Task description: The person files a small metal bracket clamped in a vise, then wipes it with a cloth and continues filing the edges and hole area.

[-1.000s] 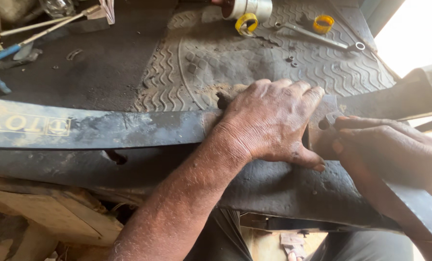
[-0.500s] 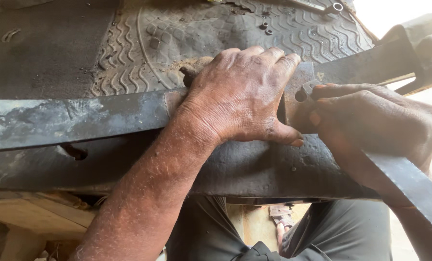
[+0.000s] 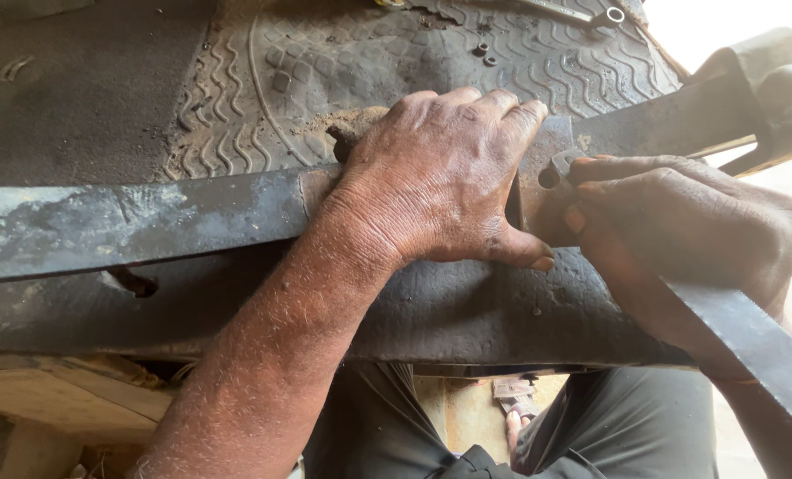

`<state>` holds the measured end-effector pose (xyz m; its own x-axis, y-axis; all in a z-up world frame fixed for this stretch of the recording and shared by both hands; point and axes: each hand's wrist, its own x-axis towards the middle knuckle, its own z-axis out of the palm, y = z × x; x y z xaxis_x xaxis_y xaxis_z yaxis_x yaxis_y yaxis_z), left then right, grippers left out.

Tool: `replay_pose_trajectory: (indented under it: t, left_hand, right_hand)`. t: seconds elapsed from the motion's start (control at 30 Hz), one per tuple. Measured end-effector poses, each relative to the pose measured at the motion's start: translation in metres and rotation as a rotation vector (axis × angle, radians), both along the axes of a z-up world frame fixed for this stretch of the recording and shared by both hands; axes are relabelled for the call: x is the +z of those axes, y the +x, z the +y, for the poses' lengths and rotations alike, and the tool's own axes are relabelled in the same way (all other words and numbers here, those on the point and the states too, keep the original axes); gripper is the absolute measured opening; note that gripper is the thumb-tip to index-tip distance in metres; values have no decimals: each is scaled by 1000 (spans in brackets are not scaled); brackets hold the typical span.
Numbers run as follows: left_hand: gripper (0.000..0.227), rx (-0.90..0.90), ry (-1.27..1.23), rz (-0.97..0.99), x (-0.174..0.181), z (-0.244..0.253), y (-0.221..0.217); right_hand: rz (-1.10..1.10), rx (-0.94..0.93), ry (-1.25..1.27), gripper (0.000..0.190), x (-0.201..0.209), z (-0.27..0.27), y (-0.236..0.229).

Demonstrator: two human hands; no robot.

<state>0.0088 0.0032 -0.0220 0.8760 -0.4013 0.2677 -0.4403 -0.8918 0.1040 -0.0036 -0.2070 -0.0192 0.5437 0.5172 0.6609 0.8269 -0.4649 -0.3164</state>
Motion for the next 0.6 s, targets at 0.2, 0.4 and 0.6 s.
replay_pose_trajectory:
  t: [0.2, 0.4, 0.6]
  left_hand:
    - [115, -10, -21, -30, 3, -2, -2]
    - [118, -9, -11, -10, 4, -1, -2]
    - [116, -18, -24, -16, 5, -1, -2]
  right_hand:
    - [-18, 18, 12, 4, 0, 1, 0]
    - [-24, -6, 0, 5, 0, 1, -1]
    - [-15, -34, -10, 8, 0, 2, -2]
